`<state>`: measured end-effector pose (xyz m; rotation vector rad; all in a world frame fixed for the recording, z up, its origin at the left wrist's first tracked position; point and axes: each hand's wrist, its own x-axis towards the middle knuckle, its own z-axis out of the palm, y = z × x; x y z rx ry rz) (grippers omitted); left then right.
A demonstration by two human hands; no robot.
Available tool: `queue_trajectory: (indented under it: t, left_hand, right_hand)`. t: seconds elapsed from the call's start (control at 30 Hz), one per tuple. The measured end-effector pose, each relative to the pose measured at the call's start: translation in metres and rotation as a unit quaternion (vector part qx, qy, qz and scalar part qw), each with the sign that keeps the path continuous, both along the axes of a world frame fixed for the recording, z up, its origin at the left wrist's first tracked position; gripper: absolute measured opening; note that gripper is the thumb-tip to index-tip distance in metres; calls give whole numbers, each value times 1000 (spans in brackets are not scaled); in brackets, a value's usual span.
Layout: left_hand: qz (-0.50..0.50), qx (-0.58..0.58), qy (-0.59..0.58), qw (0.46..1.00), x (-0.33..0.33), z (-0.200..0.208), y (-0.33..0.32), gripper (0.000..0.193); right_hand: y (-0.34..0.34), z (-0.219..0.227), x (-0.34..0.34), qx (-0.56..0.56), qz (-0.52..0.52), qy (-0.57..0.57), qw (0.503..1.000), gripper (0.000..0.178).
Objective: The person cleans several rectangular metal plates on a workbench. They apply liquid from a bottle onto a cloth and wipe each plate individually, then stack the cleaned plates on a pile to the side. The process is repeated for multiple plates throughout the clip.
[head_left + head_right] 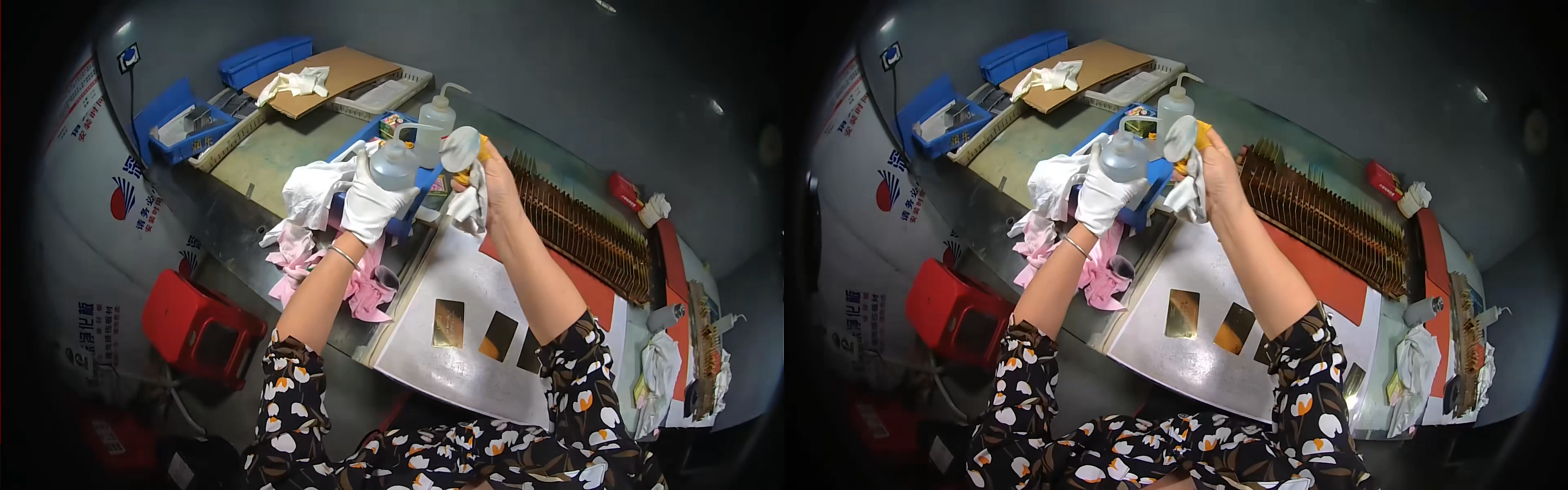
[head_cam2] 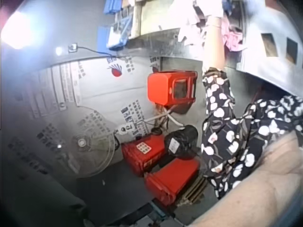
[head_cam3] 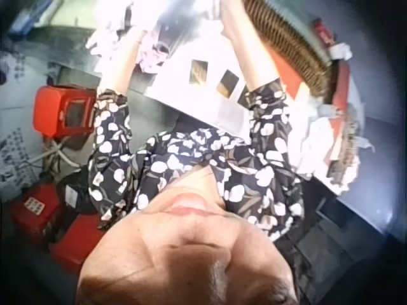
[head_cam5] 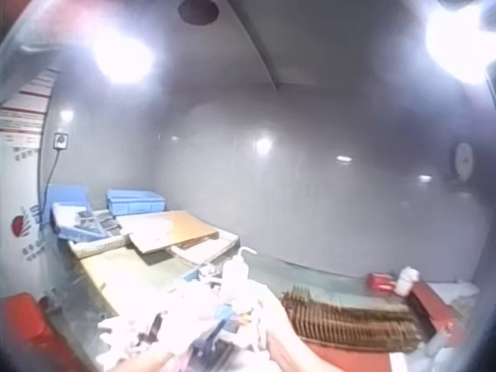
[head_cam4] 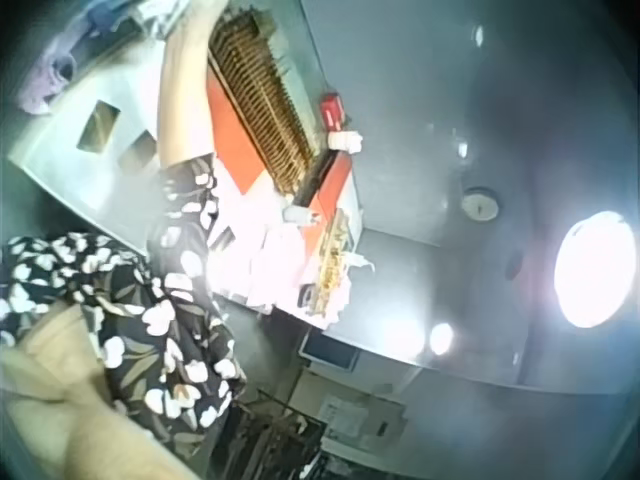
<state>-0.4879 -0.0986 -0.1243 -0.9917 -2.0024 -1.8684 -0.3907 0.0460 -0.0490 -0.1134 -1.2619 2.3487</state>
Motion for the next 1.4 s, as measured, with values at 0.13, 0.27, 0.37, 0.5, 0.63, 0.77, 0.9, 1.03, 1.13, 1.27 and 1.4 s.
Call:
queue_trajectory:
  t: [0.13,0.27,0.37,0.5,0.63,0.77,0.9,1.03,1.13,1.27,1.4]
  left_hand:
    - [20,-58,45,997,-8,-5,1,72]
    - [-3,-32,16,999,-1,0,-2,58]
    - [4,-17,18,1000,0,0,0,56]
    - [4,-29,12,999,-6,-5,1,70]
    - [0,-27,-6,1000,-5,-3,1,66]
    - [7,-22,-22,999,-4,-5,2,59]
    - [6,-31,-18,999,-8,-10,3,67]
    - [29,-53,-38,997,-3,-5,2,56]
    - [27,-51,-45,997,-4,-5,3,55]
    - [31,-56,4,998,-12,-13,7,51]
    - [-16,-67,-49,996,-18,-16,4,63]
  right_hand:
    - [-4,0,-13,-6,66,20,998,26]
    - [-4,0,-16,-12,77,23,997,21]
    - [-5,2,-15,-29,86,20,996,18]
    - [-5,4,-19,-38,89,29,995,16]
    - [-7,7,-17,-41,79,30,996,15]
    - [-5,6,-17,-36,80,33,996,17]
    - [-5,12,-17,-36,67,23,997,23]
    - [-1,11,-15,-26,98,31,994,26]
    - [-6,15,-13,-74,109,33,991,23]
    - [-7,14,-11,-99,129,3,987,19]
    - [-16,18,-3,-106,147,-10,983,21]
